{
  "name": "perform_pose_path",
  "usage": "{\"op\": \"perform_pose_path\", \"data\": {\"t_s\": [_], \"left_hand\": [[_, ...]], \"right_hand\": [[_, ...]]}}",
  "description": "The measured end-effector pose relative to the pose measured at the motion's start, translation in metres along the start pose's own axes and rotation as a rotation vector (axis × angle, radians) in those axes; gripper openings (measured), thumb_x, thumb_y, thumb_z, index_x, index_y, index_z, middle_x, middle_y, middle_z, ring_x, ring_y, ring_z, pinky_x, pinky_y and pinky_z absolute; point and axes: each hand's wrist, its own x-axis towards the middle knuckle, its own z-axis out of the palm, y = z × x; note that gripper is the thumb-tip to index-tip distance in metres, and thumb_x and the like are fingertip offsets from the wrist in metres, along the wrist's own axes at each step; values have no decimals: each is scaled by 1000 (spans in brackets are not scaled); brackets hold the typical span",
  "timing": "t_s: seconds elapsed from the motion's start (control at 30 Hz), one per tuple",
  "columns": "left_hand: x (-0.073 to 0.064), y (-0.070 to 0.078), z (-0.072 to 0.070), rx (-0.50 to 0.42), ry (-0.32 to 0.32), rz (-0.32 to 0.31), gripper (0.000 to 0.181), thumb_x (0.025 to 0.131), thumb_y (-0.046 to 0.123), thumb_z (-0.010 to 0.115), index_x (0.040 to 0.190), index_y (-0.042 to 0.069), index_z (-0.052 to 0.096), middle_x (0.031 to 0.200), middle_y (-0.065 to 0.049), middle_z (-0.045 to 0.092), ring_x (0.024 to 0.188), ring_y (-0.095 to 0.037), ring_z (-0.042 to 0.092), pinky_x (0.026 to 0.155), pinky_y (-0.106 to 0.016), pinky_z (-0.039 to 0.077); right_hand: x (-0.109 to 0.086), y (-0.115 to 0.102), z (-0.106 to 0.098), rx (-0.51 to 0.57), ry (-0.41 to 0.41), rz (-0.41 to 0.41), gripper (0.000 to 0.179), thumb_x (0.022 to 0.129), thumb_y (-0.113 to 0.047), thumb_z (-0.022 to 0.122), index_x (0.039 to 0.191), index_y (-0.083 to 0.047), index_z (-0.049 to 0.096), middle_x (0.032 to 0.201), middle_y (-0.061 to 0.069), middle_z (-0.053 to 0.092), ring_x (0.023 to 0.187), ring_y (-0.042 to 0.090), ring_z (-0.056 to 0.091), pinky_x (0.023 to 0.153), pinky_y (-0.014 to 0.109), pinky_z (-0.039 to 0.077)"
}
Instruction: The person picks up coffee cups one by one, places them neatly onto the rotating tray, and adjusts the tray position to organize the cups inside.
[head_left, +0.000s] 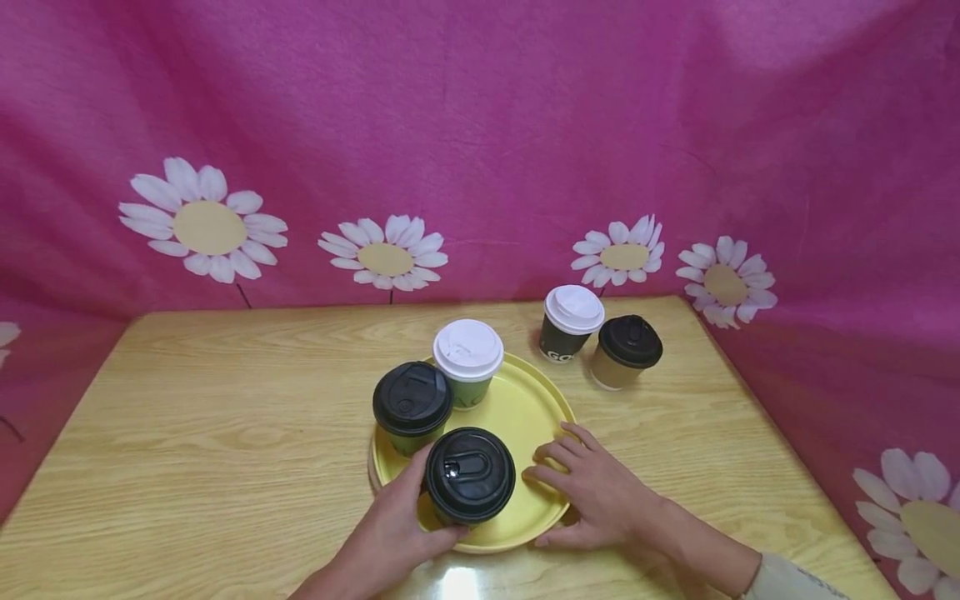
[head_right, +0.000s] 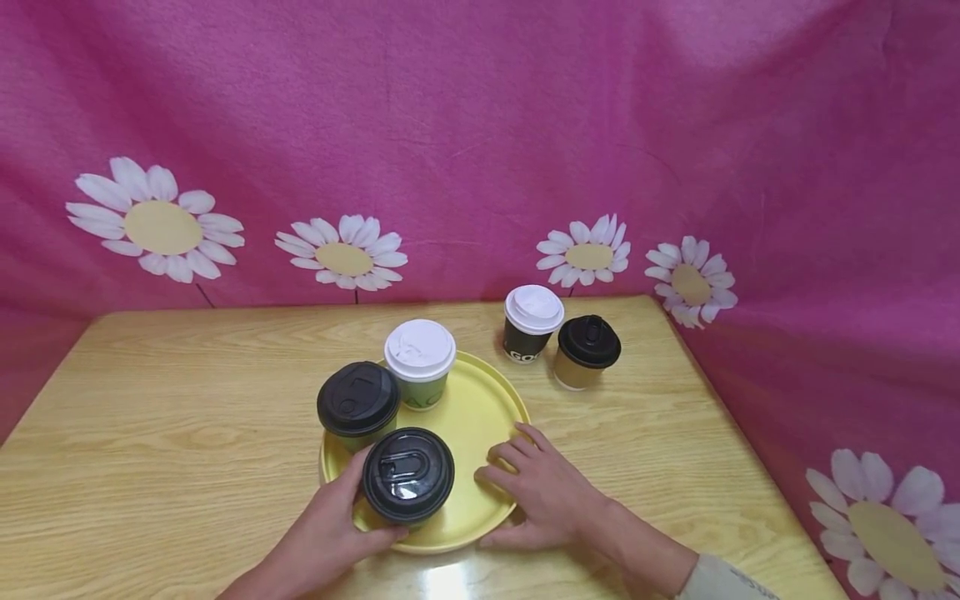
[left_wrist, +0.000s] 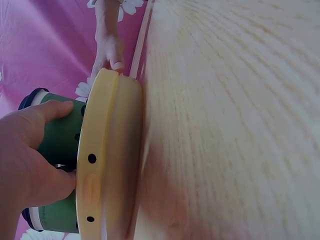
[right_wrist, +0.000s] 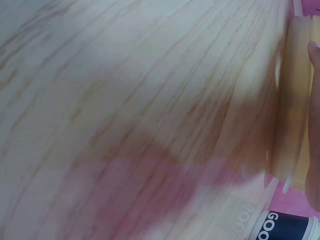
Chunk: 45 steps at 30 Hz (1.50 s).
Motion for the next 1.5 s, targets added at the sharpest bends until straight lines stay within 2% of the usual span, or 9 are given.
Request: {"op": "perform_pose_path", "data": {"t_s": [0.33,0.73,1.0,1.5], "left_hand": [[3,1,-4,-6,-7,-43,86,69,6,89,142,7,44,138,-9,56,128,-26,51,109,-50,37],[2,2,-5,58,39,-44,85,68,9,91,140,9,46,137,-8,56,127,-26,52,108,-51,40],[1,3,-5,78,57,-57,84,66,8,92,138,10,48,134,-7,58,124,-25,54,106,-50,41],[-1,2,-6,114,95,-41,84,62,6,93,135,10,52,129,-5,62,120,-24,57,104,-50,44]], "right_hand": [[0,-1,-2,9,-3,6,73,77,-79,59,118,-20,64,112,0,58,107,23,53,111,51,27],[0,0,-1,4,-7,8,73,78,-80,57,119,-20,63,113,0,57,107,23,53,112,51,25],[-1,-1,-1,5,-10,5,73,78,-80,56,119,-20,63,113,0,57,106,22,52,111,52,27],[0,-2,-2,14,-9,9,72,79,-79,57,120,-20,63,114,0,57,107,23,52,112,53,26]]}}
